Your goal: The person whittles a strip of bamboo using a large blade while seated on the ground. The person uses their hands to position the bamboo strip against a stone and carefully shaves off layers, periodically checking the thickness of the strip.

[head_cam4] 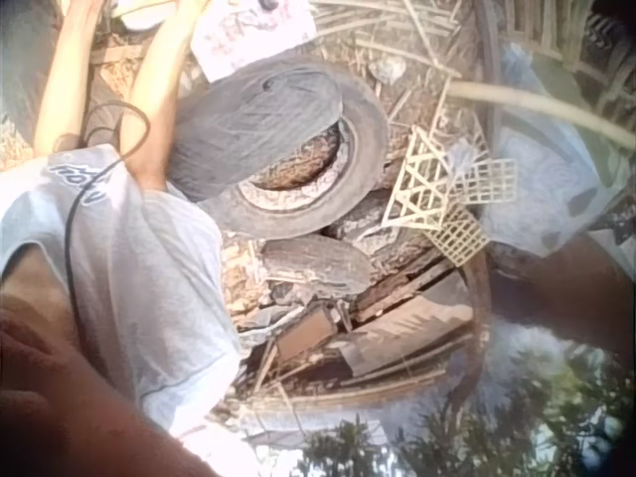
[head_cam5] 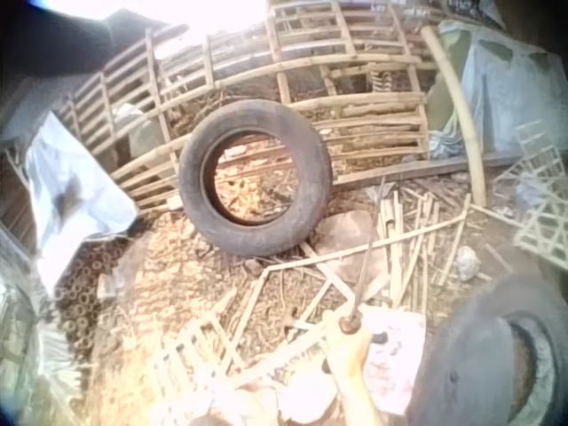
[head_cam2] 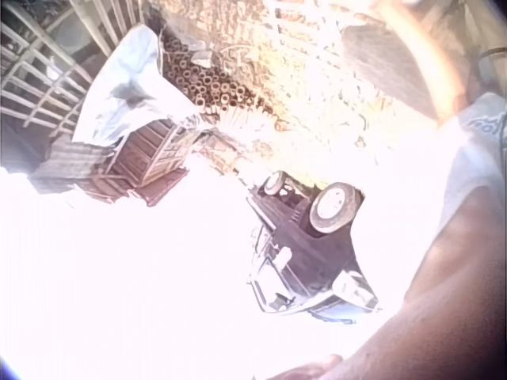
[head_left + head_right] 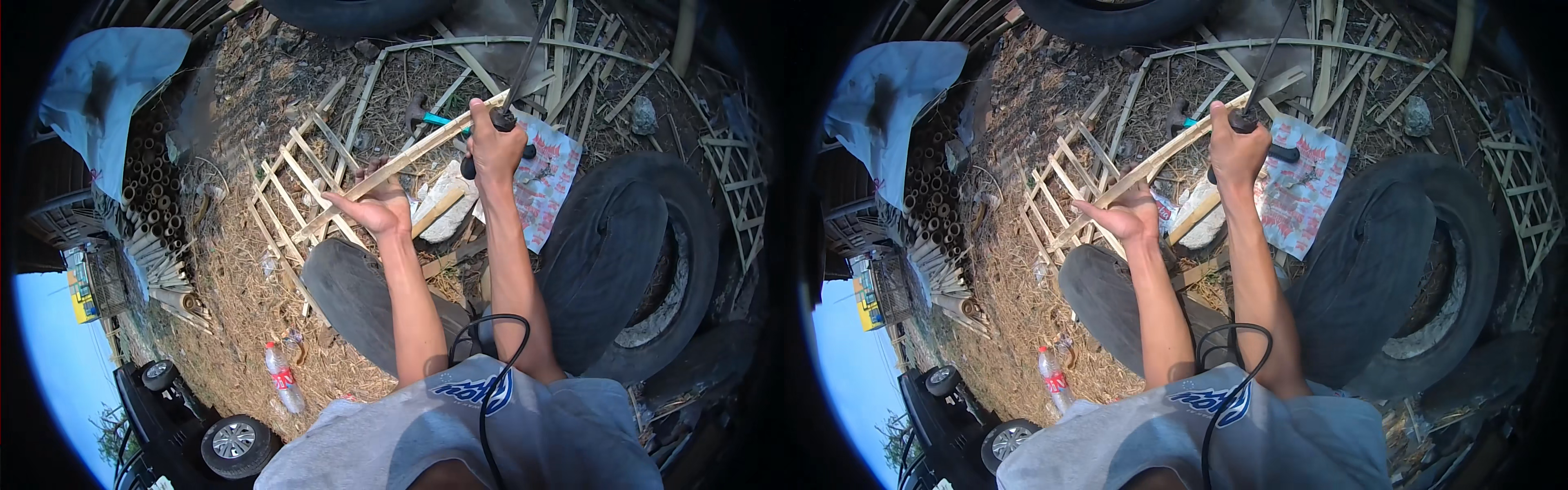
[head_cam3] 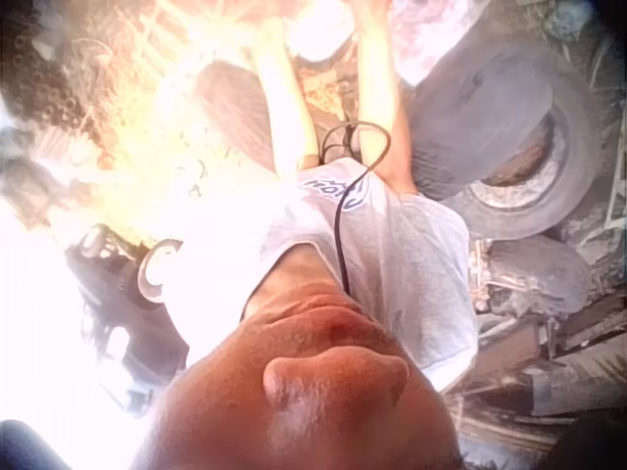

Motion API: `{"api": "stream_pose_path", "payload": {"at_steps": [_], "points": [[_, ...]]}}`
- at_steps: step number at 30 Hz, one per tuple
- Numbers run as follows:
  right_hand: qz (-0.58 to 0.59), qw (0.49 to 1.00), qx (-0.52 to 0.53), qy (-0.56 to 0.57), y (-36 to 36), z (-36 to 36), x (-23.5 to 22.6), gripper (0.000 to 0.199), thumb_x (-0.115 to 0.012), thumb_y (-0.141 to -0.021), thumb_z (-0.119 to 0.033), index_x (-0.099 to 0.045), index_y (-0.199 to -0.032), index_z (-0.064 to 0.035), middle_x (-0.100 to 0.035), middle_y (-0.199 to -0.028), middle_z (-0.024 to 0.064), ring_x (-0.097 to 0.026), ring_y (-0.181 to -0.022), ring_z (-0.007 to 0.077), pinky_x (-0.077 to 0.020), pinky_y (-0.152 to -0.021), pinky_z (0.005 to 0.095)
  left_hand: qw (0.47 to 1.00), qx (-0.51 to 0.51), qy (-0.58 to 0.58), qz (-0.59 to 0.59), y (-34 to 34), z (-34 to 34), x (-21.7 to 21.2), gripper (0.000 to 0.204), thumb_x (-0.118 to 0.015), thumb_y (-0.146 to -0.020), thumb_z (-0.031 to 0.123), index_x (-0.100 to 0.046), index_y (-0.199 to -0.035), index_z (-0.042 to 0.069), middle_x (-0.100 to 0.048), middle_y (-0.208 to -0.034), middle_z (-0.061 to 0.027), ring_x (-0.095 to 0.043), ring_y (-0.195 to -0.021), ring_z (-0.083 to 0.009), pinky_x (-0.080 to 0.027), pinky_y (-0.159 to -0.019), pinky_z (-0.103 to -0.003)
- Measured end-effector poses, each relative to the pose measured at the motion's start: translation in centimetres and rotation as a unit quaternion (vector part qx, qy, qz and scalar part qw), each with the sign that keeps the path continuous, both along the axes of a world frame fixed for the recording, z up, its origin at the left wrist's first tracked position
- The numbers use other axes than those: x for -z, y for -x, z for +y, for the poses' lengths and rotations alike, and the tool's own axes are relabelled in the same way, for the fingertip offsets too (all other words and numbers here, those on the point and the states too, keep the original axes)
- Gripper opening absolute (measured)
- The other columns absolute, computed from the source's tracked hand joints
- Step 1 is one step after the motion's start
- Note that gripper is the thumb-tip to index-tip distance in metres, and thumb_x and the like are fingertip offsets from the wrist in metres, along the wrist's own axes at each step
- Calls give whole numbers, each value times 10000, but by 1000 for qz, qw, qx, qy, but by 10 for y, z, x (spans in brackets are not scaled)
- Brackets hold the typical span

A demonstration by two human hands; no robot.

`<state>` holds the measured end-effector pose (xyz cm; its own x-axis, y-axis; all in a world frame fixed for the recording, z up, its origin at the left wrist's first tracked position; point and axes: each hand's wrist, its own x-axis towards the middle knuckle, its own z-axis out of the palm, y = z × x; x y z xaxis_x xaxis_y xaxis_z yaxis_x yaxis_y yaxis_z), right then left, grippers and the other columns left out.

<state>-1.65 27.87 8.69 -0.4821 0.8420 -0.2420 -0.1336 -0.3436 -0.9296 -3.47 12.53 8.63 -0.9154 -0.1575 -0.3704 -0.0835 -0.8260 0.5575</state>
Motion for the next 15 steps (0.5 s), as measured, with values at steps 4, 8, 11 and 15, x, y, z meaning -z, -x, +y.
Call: {"api": "stream_pose_path", "payload": {"at_steps": [4,8,11,15], "points": [[66,992,-32,-101,37,21,-36,320,-722,-874,-173,-553,-628,-59,-488,-523,-42,-459,-442,65,-362,-425,267,778,457,401,-158,-28,1,-58,959,-489,-876,766,-507,-1180,-142,-639,-806,-175,-678,-800,-238,-539,-705,-310],[48,971,-135,-189,59,28,-67,311,-723,-869,-187,-570,-640,-43,-484,-517,-62,-448,-501,50,-367,-487,261,711,361,598,83,-2,0,-156,583,-500,-1006,529,-619,-960,-40,-654,-711,-111,-664,-640,-177,-497,-594,-303],[157,952,-193,-179,77,43,-105,300,-720,-878,-184,-597,-648,-37,-520,-542,-52,-466,-510,47,-374,-493,252,650,131,660,355,64,34,-167,542,-485,-1030,467,-618,-927,-48,-653,-722,-120,-637,-674,-193,-499,-646,-336],[202,938,-220,-177,91,38,-155,266,-734,-875,-196,-642,-702,-17,-597,-612,-35,-530,-577,38,-412,-521,237,642,282,608,373,111,49,-141,524,-448,-1052,439,-630,-916,-34,-600,-669,-76,-552,-610,-175,-451,-606,-325]]}}
